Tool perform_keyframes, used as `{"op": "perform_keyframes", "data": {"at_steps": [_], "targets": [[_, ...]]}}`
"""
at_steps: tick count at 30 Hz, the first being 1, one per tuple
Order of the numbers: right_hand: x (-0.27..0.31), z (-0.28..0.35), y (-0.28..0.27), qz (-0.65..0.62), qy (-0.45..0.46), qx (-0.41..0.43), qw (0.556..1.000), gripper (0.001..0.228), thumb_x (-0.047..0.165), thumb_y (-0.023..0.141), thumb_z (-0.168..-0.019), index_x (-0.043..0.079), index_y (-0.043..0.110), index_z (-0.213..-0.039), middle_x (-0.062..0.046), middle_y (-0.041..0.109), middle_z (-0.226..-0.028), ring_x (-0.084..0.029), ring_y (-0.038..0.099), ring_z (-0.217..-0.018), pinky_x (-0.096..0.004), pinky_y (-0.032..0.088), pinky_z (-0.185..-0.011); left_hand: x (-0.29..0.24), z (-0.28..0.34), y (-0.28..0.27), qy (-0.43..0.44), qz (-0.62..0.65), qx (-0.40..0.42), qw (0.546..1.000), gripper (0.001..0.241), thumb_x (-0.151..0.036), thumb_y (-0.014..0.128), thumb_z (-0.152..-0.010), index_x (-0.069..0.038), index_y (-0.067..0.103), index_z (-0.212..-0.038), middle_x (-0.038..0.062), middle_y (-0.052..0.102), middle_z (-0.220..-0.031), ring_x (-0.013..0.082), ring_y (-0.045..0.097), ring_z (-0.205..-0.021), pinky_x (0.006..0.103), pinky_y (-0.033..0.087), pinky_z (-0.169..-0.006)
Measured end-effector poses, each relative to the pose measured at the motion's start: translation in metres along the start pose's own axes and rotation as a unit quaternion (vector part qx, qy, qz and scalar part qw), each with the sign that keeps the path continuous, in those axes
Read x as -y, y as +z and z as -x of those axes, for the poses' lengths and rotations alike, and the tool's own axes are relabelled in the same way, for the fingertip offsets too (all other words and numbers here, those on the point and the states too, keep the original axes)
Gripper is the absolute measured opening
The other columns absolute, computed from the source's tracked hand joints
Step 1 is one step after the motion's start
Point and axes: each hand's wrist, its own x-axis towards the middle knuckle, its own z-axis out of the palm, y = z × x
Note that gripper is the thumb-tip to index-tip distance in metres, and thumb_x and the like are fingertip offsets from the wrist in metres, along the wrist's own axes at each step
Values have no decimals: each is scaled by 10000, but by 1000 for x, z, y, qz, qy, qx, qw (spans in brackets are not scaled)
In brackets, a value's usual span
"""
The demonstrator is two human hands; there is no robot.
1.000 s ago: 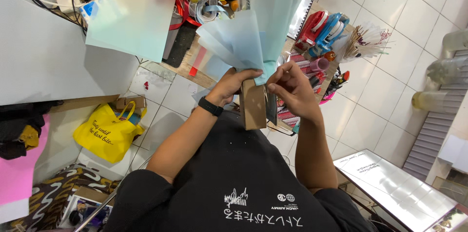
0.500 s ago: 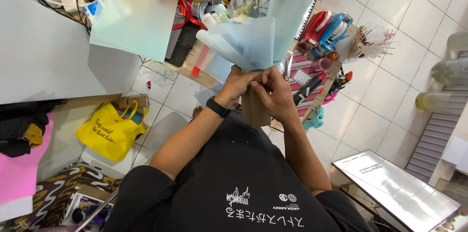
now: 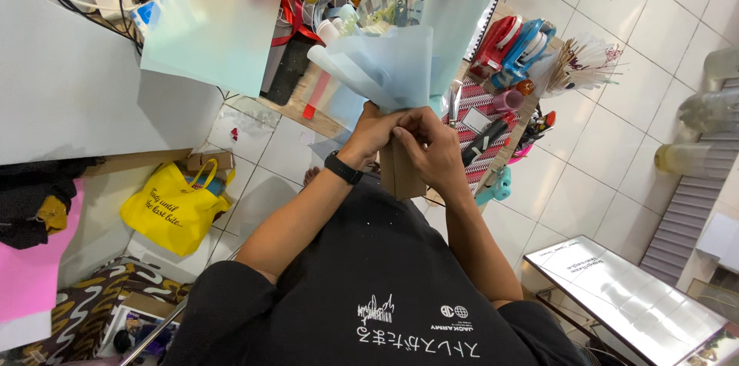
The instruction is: The person wraps a bouquet of banknotes in light blue tissue paper, securing it with tape. They then cut a larger sheet of translucent paper with scissors and wrap it around the bouquet as an outer layer.
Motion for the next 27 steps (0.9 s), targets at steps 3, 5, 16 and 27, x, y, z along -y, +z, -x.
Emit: {"op": "perform_keyframes", "data": {"at_steps": [3,5,16,27], "targets": [[3,-1,1,-3,6,0,1000,117,81,779,-1050,52,726,-1151,-167,751,-821,-306,762,-693,-339,556,-562,3,-3,3,5,-8,9,1000,957,-351,947,-777,189,476,-1410,349,675,-1171,375,684,-1107,532,627,-834],[9,-1,-1,-2,6,1,1000,102,83,758,-1063,56,749,-1161,-178,762,-844,-309,767,-703,-346,564,-565,1,-2,3,4,1,9,1000,955,-353,957,-756,187,494,-1393,338,681,-1139,373,691,-1079,522,636,-806],[23,-4,-17,-12,49,52,997,216,135,753,-1055,134,801,-1266,-101,782,-798,-152,684,-682,-329,536,-581,-11,10,4,3,-19,17,1000,1127,-388,1007,-689,195,437,-1468,381,662,-1301,453,663,-1258,626,596,-942],[39,0,-42,-83,93,105,987,378,62,710,-1051,23,637,-1420,-251,778,-879,-298,696,-686,-393,544,-609,-24,17,2,3,-38,26,999,1147,-388,1039,-668,170,429,-1464,376,682,-1310,454,668,-1278,578,583,-985]]}}
